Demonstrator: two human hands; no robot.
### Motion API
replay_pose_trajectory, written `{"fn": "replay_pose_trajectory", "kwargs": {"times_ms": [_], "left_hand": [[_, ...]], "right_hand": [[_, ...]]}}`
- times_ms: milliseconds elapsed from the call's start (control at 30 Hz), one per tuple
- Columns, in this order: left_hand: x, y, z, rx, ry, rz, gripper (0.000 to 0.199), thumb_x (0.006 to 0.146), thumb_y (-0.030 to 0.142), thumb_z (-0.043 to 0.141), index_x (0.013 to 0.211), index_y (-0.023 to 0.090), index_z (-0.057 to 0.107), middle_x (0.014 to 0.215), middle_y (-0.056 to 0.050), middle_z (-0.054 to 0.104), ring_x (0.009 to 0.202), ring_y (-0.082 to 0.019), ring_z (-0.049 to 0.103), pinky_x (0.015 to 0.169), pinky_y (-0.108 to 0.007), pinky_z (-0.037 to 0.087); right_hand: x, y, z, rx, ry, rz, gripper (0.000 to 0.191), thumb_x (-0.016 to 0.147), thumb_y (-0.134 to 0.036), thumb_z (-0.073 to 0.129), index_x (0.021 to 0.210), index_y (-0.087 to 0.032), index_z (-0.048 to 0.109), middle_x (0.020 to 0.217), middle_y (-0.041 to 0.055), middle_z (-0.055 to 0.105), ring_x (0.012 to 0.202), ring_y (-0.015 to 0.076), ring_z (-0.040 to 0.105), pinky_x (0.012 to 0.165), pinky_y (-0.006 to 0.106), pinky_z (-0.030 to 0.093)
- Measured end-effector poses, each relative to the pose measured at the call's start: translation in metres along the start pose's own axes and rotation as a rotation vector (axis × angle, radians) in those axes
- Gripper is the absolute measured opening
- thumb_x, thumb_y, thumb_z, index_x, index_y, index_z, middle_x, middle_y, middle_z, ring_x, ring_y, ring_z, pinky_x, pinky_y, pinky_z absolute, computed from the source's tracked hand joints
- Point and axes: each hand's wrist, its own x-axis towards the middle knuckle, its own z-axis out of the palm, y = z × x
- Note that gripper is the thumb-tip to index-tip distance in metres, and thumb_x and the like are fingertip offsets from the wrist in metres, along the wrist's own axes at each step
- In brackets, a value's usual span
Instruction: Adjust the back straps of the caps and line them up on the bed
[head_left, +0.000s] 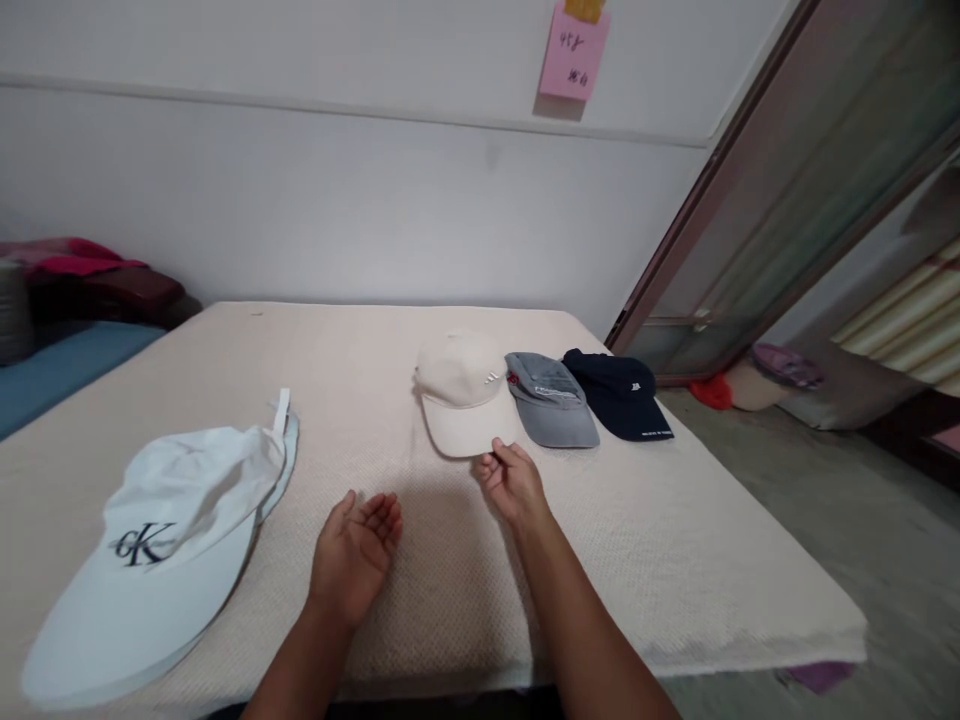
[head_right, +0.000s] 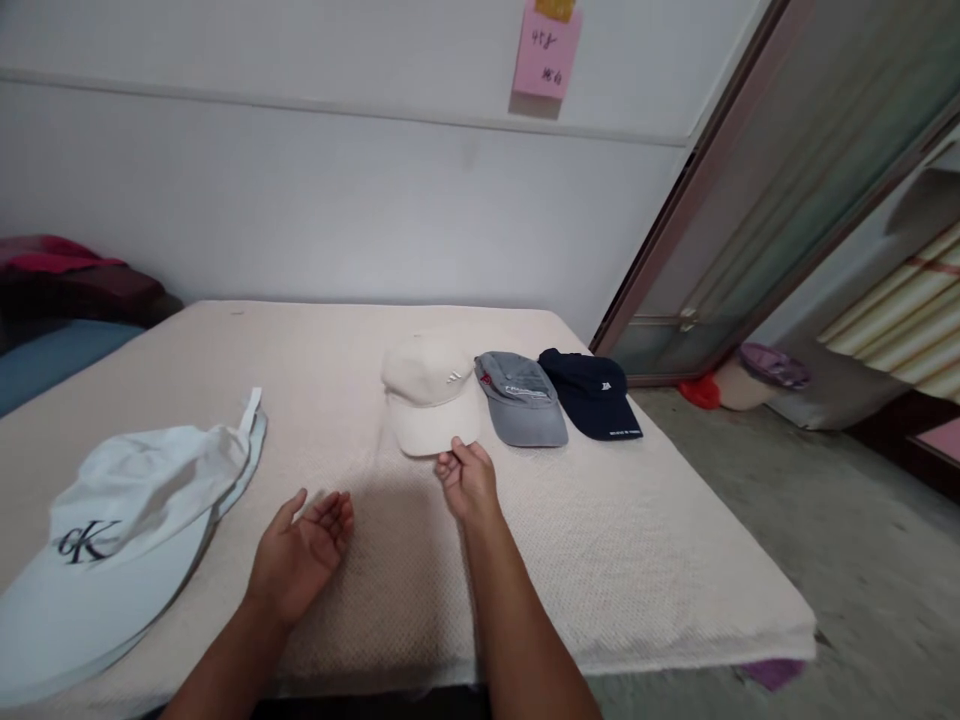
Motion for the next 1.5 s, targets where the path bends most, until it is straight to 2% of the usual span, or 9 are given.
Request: {"fn": "replay_pose_trajectory", "kwargs": {"times_ms": [167,300,500,733,867,1033,1200,1400,1500], "left_hand": [[-0.001,0.000,0.004,0.036,0.017,-0.005,0.019,0.086,0.019,0.049,0.076,0.010,0.061,0.075,-0.008,0.064,0.064,-0.014,0.064,0.059,-0.025,0.054],[-0.002,0.001,0.004,0.051,0.029,-0.003,0.019,0.087,0.018,0.048,0.074,0.011,0.060,0.073,-0.007,0.063,0.060,-0.013,0.062,0.055,-0.023,0.053],[-0.001,0.001,-0.004,-0.002,0.131,0.082,0.016,0.084,0.013,0.050,0.071,0.012,0.059,0.068,-0.005,0.061,0.054,-0.011,0.059,0.047,-0.021,0.050],[-0.004,0.015,-0.030,-0.087,0.257,0.293,0.013,0.080,0.006,0.049,0.070,0.013,0.055,0.066,0.000,0.059,0.047,-0.005,0.052,0.041,-0.015,0.043],[-0.015,0.023,-0.043,-0.092,0.299,0.381,0.015,0.080,0.005,0.047,0.070,0.013,0.055,0.068,-0.001,0.060,0.047,-0.004,0.051,0.042,-0.014,0.042],[-0.038,0.029,-0.055,-0.047,0.312,0.454,0.007,0.077,0.006,0.053,0.074,0.011,0.058,0.064,-0.001,0.060,0.047,-0.006,0.051,0.042,-0.014,0.040],[-0.057,0.068,-0.074,0.158,0.322,0.898,0.011,0.071,0.016,0.065,0.081,0.016,0.060,0.061,0.003,0.061,0.049,-0.008,0.051,0.046,-0.017,0.041],[-0.077,0.126,-0.124,0.173,0.584,1.318,0.021,0.062,0.014,0.068,0.080,0.017,0.059,0.069,0.002,0.063,0.063,-0.009,0.057,0.060,-0.020,0.045],[-0.081,0.137,-0.148,0.310,0.772,1.240,0.029,0.062,0.021,0.072,0.088,0.017,0.061,0.082,0.000,0.063,0.074,-0.011,0.059,0.076,-0.026,0.047]], "right_hand": [[0.032,-0.009,-0.012,-0.113,0.094,-0.020,0.024,0.072,-0.014,0.069,0.067,-0.020,0.045,0.057,-0.0019,0.061,0.057,0.0105,0.062,0.053,0.020,0.051],[0.034,-0.008,-0.020,-0.274,0.111,0.055,0.011,0.075,-0.012,0.062,0.072,-0.016,0.052,0.061,0.0065,0.067,0.060,0.0149,0.066,0.053,0.024,0.053],[0.006,0.007,-0.010,-0.476,0.023,0.141,0.007,0.071,-0.017,0.061,0.074,-0.014,0.054,0.058,0.0040,0.064,0.047,0.0115,0.059,0.042,0.020,0.044],[-0.041,0.049,0.006,-0.730,-0.147,0.191,0.006,0.070,-0.021,0.057,0.072,-0.016,0.054,0.056,-0.0003,0.061,0.042,0.0107,0.056,0.035,0.018,0.034],[-0.055,0.070,0.016,-0.917,-0.301,0.182,0.006,0.072,-0.023,0.051,0.073,-0.018,0.052,0.058,-0.0011,0.059,0.042,0.0111,0.056,0.033,0.019,0.032],[-0.059,0.079,0.024,-0.985,-0.327,0.180,0.006,0.073,-0.024,0.050,0.073,-0.018,0.051,0.059,-0.0009,0.058,0.042,0.0108,0.055,0.033,0.019,0.030],[-0.061,0.084,0.027,-0.992,-0.337,0.193,0.006,0.074,-0.024,0.049,0.075,-0.018,0.051,0.059,-0.0013,0.058,0.042,0.0101,0.054,0.033,0.018,0.029],[-0.063,0.089,0.029,-1.015,-0.347,0.181,0.007,0.076,-0.024,0.049,0.074,-0.018,0.052,0.058,-0.0013,0.057,0.040,0.0090,0.052,0.033,0.018,0.029],[-0.063,0.092,0.030,-1.005,-0.347,0.181,0.005,0.075,-0.023,0.050,0.075,-0.018,0.052,0.058,-0.0020,0.057,0.040,0.0090,0.052,0.033,0.018,0.030]]}}
